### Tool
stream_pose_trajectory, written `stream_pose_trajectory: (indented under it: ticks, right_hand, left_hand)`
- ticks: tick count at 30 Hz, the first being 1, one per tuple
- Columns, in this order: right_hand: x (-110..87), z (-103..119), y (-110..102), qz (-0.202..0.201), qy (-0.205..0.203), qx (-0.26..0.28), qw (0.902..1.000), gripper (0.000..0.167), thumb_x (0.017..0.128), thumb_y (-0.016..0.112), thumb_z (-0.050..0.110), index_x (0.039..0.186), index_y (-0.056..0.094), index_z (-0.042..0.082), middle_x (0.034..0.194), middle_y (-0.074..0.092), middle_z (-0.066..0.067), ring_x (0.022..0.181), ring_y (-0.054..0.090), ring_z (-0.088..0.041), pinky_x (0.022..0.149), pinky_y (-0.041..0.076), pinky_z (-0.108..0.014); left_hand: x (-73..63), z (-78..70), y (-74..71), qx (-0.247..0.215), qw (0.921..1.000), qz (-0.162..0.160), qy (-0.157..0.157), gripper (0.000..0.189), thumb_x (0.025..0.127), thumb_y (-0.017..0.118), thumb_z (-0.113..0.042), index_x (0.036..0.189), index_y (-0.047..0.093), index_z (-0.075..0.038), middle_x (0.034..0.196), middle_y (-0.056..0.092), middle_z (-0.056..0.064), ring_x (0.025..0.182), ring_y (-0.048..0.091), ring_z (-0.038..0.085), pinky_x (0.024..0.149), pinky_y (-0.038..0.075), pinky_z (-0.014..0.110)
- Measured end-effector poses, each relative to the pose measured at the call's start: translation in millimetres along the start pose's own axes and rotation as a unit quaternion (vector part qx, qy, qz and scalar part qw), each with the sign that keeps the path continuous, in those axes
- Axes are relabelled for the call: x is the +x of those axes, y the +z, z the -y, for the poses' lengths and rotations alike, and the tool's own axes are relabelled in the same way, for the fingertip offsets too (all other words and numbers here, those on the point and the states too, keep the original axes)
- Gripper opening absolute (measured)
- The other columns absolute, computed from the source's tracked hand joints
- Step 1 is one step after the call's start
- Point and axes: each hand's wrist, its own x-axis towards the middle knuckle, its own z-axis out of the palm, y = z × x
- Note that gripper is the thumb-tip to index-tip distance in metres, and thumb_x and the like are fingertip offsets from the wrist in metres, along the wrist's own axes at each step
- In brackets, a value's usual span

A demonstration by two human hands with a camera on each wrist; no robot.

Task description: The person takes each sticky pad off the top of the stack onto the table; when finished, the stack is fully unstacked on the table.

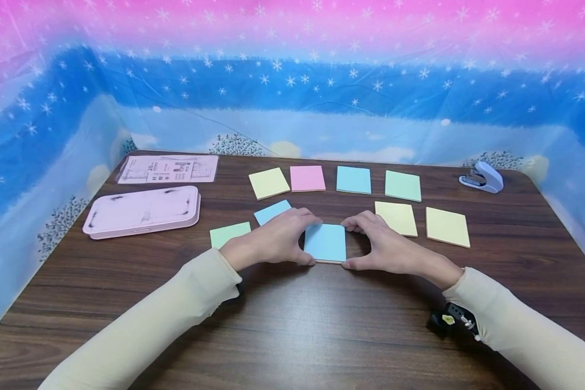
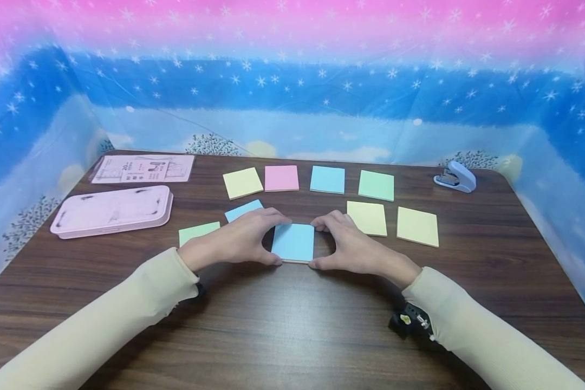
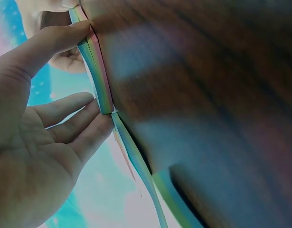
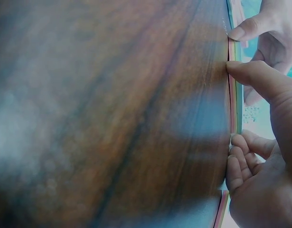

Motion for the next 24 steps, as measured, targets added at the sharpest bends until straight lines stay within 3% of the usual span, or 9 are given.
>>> stream_pose_trajectory:
  ticks: [24]
  right_hand:
    - [0.4, 0.0, -1.0, 0.006, 0.0, -0.008, 1.0, 0.073, 0.083, 0.09, 0.034, 0.141, 0.056, 0.004, 0.132, 0.054, -0.008, 0.122, 0.049, -0.024, 0.107, 0.044, -0.046]
  left_hand:
    - [-4.0, 4.1, -1.5, -0.015, 0.9994, -0.027, 0.016, 0.073, 0.085, 0.091, -0.028, 0.144, 0.061, 0.002, 0.136, 0.064, 0.013, 0.119, 0.06, 0.025, 0.101, 0.053, 0.038]
